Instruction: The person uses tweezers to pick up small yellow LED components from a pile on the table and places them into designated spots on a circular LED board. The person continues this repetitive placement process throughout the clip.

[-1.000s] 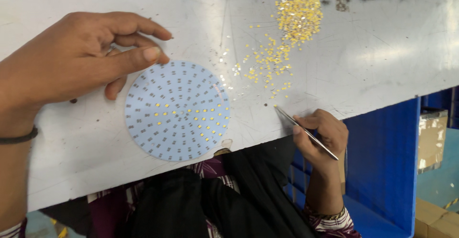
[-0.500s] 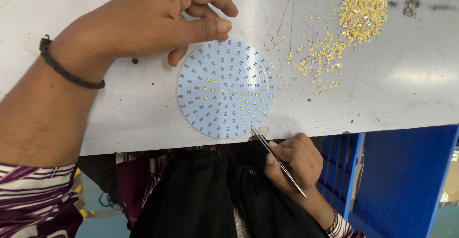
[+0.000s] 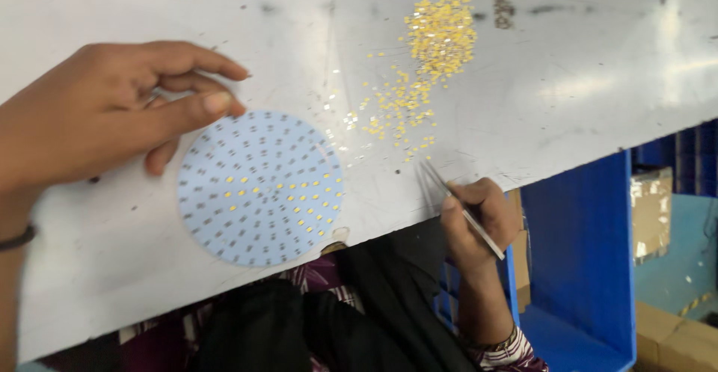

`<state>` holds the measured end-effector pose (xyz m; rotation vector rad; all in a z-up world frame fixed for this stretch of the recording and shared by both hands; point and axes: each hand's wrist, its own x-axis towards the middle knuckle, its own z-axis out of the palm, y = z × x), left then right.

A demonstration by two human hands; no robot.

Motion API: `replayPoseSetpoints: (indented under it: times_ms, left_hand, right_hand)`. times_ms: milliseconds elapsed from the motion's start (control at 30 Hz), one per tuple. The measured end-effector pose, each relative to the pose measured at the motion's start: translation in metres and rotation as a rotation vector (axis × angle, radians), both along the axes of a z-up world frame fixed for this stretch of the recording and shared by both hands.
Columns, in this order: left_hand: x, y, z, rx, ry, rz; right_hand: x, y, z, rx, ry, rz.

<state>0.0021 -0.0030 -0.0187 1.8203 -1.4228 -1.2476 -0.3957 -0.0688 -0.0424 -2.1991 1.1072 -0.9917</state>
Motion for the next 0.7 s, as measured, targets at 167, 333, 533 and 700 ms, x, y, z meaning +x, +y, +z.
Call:
replayPoseSetpoints:
  times_ms: [167,333,533,700]
  left_hand:
    - [-0.002,-0.004,-0.002,0.191,-0.016,0.069]
    - [-0.002,-0.004,-0.002,0.155,0.029,0.076]
    - [-0.004,-0.003,0.008,-0.035,0.074,0.002]
    - [0.008,0.009,0.004,-0.182,0.239,-0.063]
  right_hand:
    - [-0.021,-0.013,-0.003,0.062,0.025,-0.015]
    - [-0.019,-0.017,-0.006,0.011,0.029,0.021]
    - [-0.011,0.002,0.003,-0.01,0.077,0.02]
    - [0.027,0.054,0.003,-0.056,-0.001,0.257]
